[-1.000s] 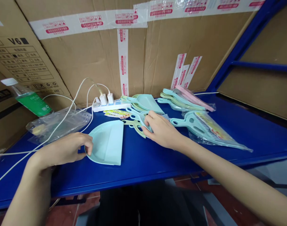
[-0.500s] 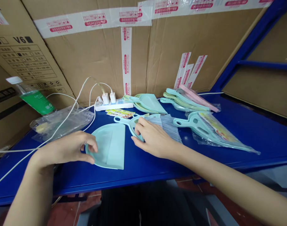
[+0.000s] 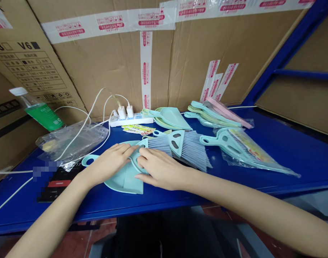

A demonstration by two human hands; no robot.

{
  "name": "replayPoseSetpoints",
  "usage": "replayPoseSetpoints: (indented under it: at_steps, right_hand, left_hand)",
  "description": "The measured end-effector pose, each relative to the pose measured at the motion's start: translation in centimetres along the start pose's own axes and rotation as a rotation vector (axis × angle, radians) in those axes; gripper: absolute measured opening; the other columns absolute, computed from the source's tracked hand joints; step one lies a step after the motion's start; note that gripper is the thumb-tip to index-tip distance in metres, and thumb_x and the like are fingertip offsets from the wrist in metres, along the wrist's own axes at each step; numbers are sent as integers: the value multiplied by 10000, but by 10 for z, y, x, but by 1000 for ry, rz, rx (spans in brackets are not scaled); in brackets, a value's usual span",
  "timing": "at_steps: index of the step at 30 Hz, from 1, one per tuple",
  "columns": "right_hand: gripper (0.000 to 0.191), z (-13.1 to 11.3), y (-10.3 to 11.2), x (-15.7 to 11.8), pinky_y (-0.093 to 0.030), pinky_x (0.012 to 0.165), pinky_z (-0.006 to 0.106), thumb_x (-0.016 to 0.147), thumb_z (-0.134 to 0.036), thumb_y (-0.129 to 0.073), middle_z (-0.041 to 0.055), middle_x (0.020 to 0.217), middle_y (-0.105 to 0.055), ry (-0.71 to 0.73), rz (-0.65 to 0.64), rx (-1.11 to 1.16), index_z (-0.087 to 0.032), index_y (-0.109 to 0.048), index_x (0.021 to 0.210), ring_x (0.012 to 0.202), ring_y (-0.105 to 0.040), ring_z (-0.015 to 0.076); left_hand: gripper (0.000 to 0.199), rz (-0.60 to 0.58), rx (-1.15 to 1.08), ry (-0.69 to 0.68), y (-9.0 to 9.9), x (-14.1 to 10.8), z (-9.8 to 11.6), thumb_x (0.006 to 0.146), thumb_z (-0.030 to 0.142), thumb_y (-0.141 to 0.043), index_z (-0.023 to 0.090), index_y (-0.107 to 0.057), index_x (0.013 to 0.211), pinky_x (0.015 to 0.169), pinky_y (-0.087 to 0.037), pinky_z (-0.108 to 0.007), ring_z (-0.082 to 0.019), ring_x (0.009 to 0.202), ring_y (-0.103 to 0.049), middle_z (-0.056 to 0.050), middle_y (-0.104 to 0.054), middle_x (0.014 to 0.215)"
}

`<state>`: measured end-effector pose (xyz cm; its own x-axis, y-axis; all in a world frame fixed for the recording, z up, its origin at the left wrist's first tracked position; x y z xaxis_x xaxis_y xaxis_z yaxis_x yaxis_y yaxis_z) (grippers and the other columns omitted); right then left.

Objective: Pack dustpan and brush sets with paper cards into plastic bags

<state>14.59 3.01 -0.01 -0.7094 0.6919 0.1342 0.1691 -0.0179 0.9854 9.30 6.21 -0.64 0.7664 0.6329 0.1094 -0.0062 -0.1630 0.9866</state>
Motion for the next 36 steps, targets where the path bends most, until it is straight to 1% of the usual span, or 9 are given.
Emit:
replayPoseSetpoints:
  at_steps: [3,6,9,11,17,22,27,31,36]
  right_hand:
    - [278,18,16,3,-470,773,376,979,-318,-439,125,992,-594,-11,97,10,-118,-632,984,867,-565,224]
    - [261,48,27,6,-446,868,413,970,-173,-394,140,1078,-612,-96,175,-34,-117,-636,1046,993,-552,249]
    - [319,67,12,11,-420,934,484,940,-149,-451,165,1276,-586,-132,67,-78,-142,-628,1205,1166,-506,310]
    - [357,69,2,13,-374,995,534,950,-157,-432,150,1406,-523,-114,13,-91,-181,-628,1248,1268,-449,331]
    - [399,75,-11,10,-288,1078,589,957,-154,-405,87,1428,-537,-130,-110,-124,-213,-627,1283,1383,-343,338]
    - [433,80,-9,0,-366,1039,579,899,-160,-496,108,1434,-529,-109,-109,-188,-224,-606,1312,1373,-369,367]
    - [416,93,-9,-9,-426,998,547,896,-145,-483,144,1382,-568,-158,-93,-227,-192,-634,1281,1349,-404,375]
    - [376,101,-3,-14,-452,971,531,886,-190,-544,178,1290,-623,-148,-15,-225,-172,-659,1243,1298,-461,366]
    - [336,104,1,-18,-478,966,486,887,-192,-556,164,1369,-572,-124,30,-282,-172,-685,1196,1285,-485,325]
  left_hand:
    - [459,-17,-99,5,7,-4,-5,936,159,-368,210,-484,1376,994,-456,-394,-245,1125,-588,-106,-625,1210]
    - [470,-63,-246,-26,13,-11,-10,943,199,-403,269,-465,1403,991,-460,-340,-217,1132,-590,-74,-617,1249]
    - [436,-138,-373,-41,14,-17,-14,938,220,-449,286,-518,1363,947,-477,-293,-194,1093,-616,-49,-641,1240]
    - [412,-170,-431,-25,14,-19,-18,926,214,-473,289,-561,1321,943,-477,-283,-190,1100,-618,-38,-646,1251]
    - [387,-241,-544,12,14,-29,-33,885,216,-527,287,-616,1255,911,-498,-290,-196,1068,-640,-35,-682,1210]
    - [381,-230,-541,56,11,-28,-42,850,205,-550,276,-626,1217,941,-487,-300,-196,1086,-633,-21,-682,1221]
    - [388,-236,-516,66,5,-21,-34,848,179,-525,249,-611,1220,995,-456,-302,-185,1153,-601,-24,-654,1277]
    - [379,-244,-515,53,-3,-17,-29,862,200,-514,253,-604,1227,996,-464,-321,-189,1154,-603,-30,-653,1275]
    - [393,-232,-549,3,-12,-10,-21,879,222,-510,257,-580,1265,1015,-455,-359,-201,1173,-590,-44,-639,1287]
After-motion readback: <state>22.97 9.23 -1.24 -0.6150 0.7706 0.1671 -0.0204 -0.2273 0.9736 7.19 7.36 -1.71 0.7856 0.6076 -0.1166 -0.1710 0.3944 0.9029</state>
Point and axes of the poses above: each hand's wrist, its own x-axis towards the middle knuckle, its own y-axis out of the back of the hand, z = x × y, the point moved 10 cm from there along x, towards the middle knuckle
